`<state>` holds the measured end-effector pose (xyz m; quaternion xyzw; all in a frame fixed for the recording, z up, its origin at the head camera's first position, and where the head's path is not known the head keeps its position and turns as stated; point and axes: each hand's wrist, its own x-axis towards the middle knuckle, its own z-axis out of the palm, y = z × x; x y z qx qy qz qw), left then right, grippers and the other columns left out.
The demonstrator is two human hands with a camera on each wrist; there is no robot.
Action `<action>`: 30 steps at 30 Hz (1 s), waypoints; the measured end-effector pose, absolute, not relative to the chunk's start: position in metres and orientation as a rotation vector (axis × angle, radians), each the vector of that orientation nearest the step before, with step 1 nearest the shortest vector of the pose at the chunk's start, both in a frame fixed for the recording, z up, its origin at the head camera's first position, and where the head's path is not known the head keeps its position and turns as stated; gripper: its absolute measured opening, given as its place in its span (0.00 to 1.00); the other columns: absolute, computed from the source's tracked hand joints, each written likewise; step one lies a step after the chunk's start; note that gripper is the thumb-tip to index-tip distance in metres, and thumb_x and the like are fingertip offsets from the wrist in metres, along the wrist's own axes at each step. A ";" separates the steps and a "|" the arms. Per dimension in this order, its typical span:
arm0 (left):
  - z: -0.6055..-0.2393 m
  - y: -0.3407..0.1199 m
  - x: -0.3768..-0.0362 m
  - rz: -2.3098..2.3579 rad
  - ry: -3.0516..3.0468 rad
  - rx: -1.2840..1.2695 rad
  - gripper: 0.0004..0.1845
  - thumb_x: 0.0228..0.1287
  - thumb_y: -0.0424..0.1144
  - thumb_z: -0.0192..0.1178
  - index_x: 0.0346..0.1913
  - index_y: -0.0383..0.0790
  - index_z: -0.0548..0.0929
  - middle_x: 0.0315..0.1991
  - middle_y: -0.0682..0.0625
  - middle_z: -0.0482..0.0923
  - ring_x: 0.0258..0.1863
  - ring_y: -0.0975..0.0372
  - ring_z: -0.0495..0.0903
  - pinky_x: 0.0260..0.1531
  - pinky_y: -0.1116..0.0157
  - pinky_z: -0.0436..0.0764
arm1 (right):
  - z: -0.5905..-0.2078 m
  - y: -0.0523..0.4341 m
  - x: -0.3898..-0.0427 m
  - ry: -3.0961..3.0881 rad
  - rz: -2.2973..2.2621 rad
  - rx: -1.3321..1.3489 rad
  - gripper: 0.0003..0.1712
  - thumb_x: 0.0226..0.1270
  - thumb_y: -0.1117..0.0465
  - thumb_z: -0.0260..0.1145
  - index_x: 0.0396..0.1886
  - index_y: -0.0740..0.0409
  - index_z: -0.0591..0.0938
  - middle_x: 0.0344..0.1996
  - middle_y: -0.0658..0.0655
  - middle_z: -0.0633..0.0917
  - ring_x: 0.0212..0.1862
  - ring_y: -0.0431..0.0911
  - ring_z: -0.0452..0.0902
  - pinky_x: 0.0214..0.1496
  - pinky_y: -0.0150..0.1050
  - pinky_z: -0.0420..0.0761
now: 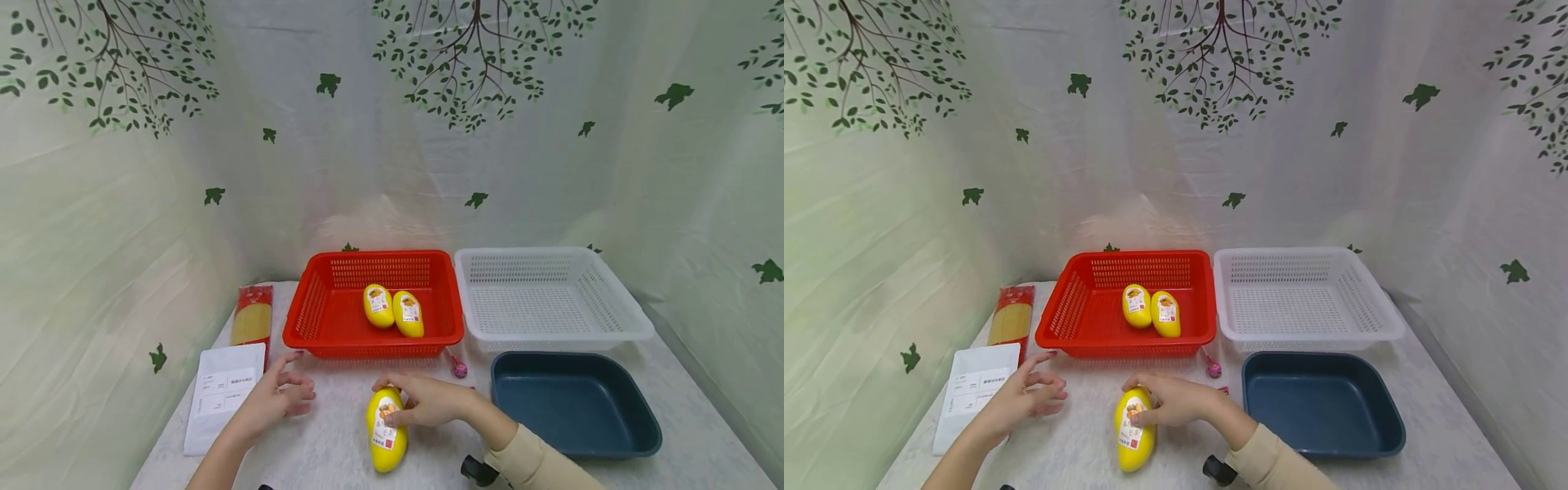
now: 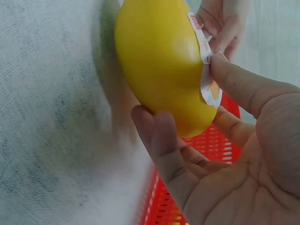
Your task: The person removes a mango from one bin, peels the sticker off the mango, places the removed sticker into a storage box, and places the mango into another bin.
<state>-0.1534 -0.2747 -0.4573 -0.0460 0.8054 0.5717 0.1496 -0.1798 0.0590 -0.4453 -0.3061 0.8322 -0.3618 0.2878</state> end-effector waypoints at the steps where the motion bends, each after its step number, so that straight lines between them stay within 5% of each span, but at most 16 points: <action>1: -0.459 -0.272 -0.152 1.635 2.286 -0.095 0.41 0.76 0.37 0.65 0.84 0.41 0.55 0.57 0.36 0.81 0.52 0.50 0.89 0.52 0.53 0.92 | -0.446 0.059 -0.180 2.225 -0.963 -0.808 0.26 0.73 0.50 0.74 0.67 0.37 0.78 0.56 0.44 0.82 0.46 0.40 0.79 0.50 0.31 0.83; 12: -0.479 -0.242 -0.146 1.536 2.091 0.185 0.36 0.71 0.36 0.71 0.78 0.37 0.68 0.57 0.39 0.81 0.48 0.55 0.86 0.52 0.54 0.92 | -0.453 0.062 -0.180 2.315 -0.960 -0.774 0.27 0.72 0.49 0.75 0.68 0.44 0.80 0.48 0.49 0.76 0.47 0.43 0.74 0.46 0.32 0.79; 30: -0.483 -0.204 -0.138 1.457 2.096 0.333 0.48 0.59 0.37 0.81 0.81 0.42 0.67 0.63 0.44 0.80 0.57 0.54 0.84 0.54 0.56 0.89 | -0.460 0.060 -0.171 2.567 -0.961 -0.789 0.20 0.68 0.45 0.78 0.56 0.42 0.87 0.44 0.48 0.78 0.41 0.38 0.75 0.44 0.31 0.80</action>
